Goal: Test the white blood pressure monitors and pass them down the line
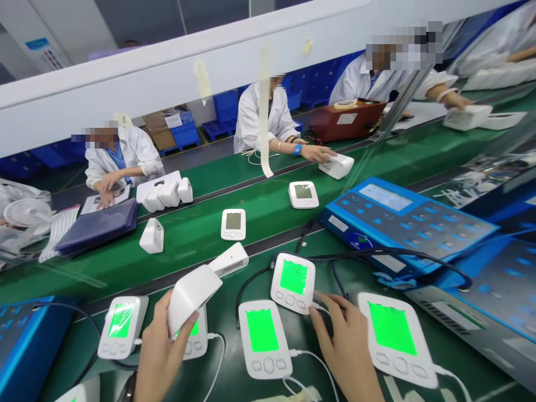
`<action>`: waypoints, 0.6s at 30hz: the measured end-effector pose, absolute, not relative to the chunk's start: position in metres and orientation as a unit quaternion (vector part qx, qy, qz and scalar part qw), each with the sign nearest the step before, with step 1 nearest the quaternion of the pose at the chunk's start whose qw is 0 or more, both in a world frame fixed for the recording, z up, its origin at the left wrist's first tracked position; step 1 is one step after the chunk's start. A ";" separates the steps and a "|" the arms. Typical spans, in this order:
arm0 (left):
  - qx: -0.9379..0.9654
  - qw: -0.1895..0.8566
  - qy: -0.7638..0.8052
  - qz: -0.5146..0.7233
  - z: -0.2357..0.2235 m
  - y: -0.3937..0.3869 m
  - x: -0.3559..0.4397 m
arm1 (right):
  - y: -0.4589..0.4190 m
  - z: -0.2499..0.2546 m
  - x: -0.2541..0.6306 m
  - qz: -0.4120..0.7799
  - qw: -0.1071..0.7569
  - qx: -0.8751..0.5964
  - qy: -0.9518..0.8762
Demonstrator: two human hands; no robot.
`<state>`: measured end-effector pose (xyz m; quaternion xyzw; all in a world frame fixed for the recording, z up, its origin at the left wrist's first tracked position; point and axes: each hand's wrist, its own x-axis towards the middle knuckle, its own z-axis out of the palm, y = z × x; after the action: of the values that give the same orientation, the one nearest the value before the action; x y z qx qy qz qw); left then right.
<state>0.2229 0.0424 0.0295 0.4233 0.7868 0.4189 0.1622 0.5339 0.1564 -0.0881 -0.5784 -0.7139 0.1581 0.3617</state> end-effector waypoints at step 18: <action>0.668 0.101 0.658 0.332 0.009 0.091 0.212 | 0.212 -0.005 0.441 0.111 0.220 -0.260 -0.934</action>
<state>0.2120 0.0907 0.0091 0.6678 0.6585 0.3321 0.1008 0.4409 0.2125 -0.0054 -0.2596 -0.9339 0.1106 0.2197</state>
